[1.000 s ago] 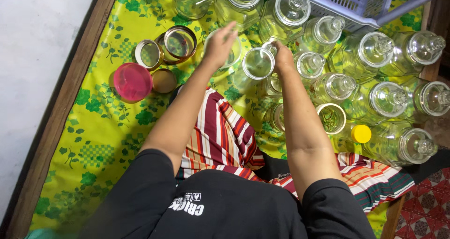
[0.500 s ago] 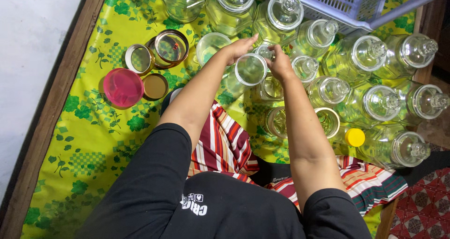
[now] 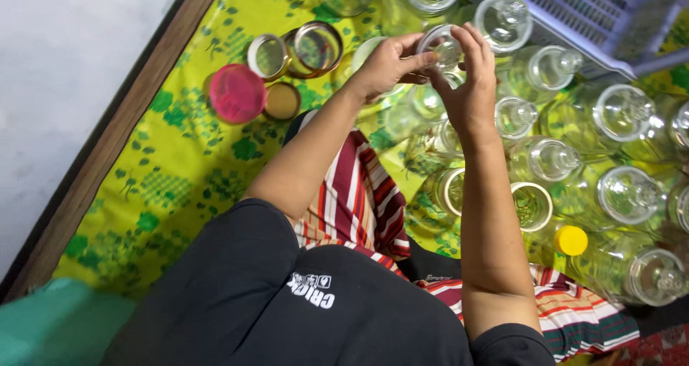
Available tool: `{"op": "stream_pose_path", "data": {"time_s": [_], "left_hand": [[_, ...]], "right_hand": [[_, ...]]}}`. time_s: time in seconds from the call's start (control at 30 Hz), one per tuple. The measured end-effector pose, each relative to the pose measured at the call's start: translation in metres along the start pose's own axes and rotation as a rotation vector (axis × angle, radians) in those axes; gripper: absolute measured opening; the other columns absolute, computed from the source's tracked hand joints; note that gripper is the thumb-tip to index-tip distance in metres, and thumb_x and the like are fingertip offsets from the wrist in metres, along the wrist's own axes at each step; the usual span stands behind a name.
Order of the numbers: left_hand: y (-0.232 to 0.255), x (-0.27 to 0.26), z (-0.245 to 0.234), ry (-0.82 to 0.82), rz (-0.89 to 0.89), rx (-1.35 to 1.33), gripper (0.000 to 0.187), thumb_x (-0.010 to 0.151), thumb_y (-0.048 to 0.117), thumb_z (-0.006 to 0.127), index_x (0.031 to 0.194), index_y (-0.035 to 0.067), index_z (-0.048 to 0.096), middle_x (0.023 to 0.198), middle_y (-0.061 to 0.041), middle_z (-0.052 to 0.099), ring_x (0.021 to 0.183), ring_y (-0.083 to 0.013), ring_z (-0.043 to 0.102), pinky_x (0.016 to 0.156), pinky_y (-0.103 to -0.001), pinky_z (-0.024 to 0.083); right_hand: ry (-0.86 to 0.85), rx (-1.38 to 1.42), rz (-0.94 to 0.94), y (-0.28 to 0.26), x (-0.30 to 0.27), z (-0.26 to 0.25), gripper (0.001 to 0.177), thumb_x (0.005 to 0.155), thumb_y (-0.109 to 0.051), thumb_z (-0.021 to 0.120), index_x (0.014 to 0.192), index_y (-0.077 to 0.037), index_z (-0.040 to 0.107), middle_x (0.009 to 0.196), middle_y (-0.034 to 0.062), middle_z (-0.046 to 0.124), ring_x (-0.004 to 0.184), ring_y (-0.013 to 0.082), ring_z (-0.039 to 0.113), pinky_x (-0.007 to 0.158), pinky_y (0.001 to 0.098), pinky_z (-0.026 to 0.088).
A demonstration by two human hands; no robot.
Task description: The person sits on a mat and repeatedly picks up glass jars and plastic containers, removes their lids, and places the jars and lids into separate piles. The person handles the items one at a time, separating the bodies from the lids and organizing them on the mat.
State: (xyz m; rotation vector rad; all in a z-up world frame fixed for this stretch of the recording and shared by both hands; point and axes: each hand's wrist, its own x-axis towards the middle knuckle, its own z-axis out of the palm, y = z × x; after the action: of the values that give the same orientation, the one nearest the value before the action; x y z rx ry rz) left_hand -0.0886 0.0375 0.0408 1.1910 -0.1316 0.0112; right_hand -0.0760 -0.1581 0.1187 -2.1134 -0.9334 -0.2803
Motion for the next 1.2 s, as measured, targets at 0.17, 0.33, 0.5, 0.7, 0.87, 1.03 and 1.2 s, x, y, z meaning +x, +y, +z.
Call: {"op": "stream_pose_path", "data": {"time_s": [0.17, 0.33, 0.5, 0.7, 0.87, 1.03, 1.2], "left_hand": [[-0.015, -0.070, -0.097, 0.393, -0.101, 0.344, 0.037, 0.099, 0.022, 0.067, 0.134, 0.009, 0.064, 0.108, -0.006, 0.075, 0.088, -0.0120, 0.076, 0.070, -0.023, 0.067], [-0.086, -0.134, -0.213, 0.622, -0.414, 0.084, 0.032, 0.100, 0.027, 0.067, 0.121, 0.002, 0.071, 0.102, -0.008, 0.075, 0.074, -0.0168, 0.073, 0.060, -0.028, 0.062], [-0.140, -0.138, -0.239, 0.695, -0.434, 0.162, 0.031, 0.095, 0.019, 0.070, 0.123, 0.004, 0.071, 0.102, -0.007, 0.076, 0.070, -0.0171, 0.074, 0.054, -0.030, 0.063], [-0.112, -0.126, -0.208, 0.828, -0.436, 0.505, 0.043, 0.092, 0.019, 0.073, 0.133, 0.011, 0.066, 0.108, -0.014, 0.078, 0.074, -0.0255, 0.074, 0.060, -0.038, 0.061], [-0.078, -0.153, -0.176, 0.831, -0.443, 1.232, 0.080, 0.084, 0.030, 0.087, 0.153, 0.030, 0.048, 0.151, -0.015, 0.044, 0.139, -0.0372, 0.047, 0.112, -0.053, 0.048], [-0.107, -0.204, -0.190, 0.872, -0.512, 1.499, 0.093, 0.087, 0.027, 0.075, 0.162, 0.043, 0.022, 0.165, -0.017, 0.010, 0.148, -0.0522, 0.012, 0.109, -0.073, 0.025], [-0.159, -0.205, -0.220, 0.902, -0.229, 1.825, 0.078, 0.105, 0.024, 0.054, 0.163, 0.053, 0.010, 0.171, -0.015, -0.009, 0.148, -0.0602, -0.010, 0.101, -0.089, 0.005]], "right_hand": [[-0.086, -0.010, -0.039, -0.037, -0.029, 0.010, 0.068, 0.089, -0.005, 0.090, 0.148, -0.012, 0.057, 0.162, 0.0159, 0.036, 0.132, 0.0330, 0.057, 0.107, 0.0402, 0.057], [-0.248, 0.061, 0.079, -0.050, -0.076, 0.017, 0.056, 0.088, -0.006, 0.086, 0.138, -0.013, 0.062, 0.157, 0.0161, 0.042, 0.118, 0.0296, 0.064, 0.096, 0.0380, 0.060], [-0.354, 0.050, 0.214, -0.059, -0.112, 0.024, 0.051, 0.085, -0.010, 0.083, 0.133, -0.014, 0.065, 0.148, 0.0156, 0.051, 0.104, 0.0282, 0.067, 0.088, 0.0375, 0.060], [-0.401, 0.053, 0.196, -0.051, -0.132, 0.038, 0.043, 0.088, -0.011, 0.081, 0.129, -0.013, 0.068, 0.139, 0.0106, 0.059, 0.111, 0.0239, 0.067, 0.092, 0.0346, 0.059], [-0.514, 0.173, 0.375, -0.043, -0.122, 0.072, 0.037, 0.092, -0.015, 0.072, 0.128, -0.011, 0.068, 0.139, 0.0089, 0.061, 0.112, 0.0219, 0.069, 0.097, 0.0333, 0.059], [-0.536, 0.355, 0.533, -0.043, -0.084, 0.112, 0.039, 0.098, -0.022, 0.066, 0.135, -0.013, 0.063, 0.144, 0.0097, 0.055, 0.123, 0.0233, 0.064, 0.104, 0.0346, 0.056], [-0.572, 0.412, 0.555, -0.063, -0.077, 0.143, 0.057, 0.093, -0.030, 0.067, 0.146, -0.020, 0.051, 0.160, 0.0141, 0.027, 0.137, 0.0341, 0.043, 0.108, 0.0468, 0.039]]}}
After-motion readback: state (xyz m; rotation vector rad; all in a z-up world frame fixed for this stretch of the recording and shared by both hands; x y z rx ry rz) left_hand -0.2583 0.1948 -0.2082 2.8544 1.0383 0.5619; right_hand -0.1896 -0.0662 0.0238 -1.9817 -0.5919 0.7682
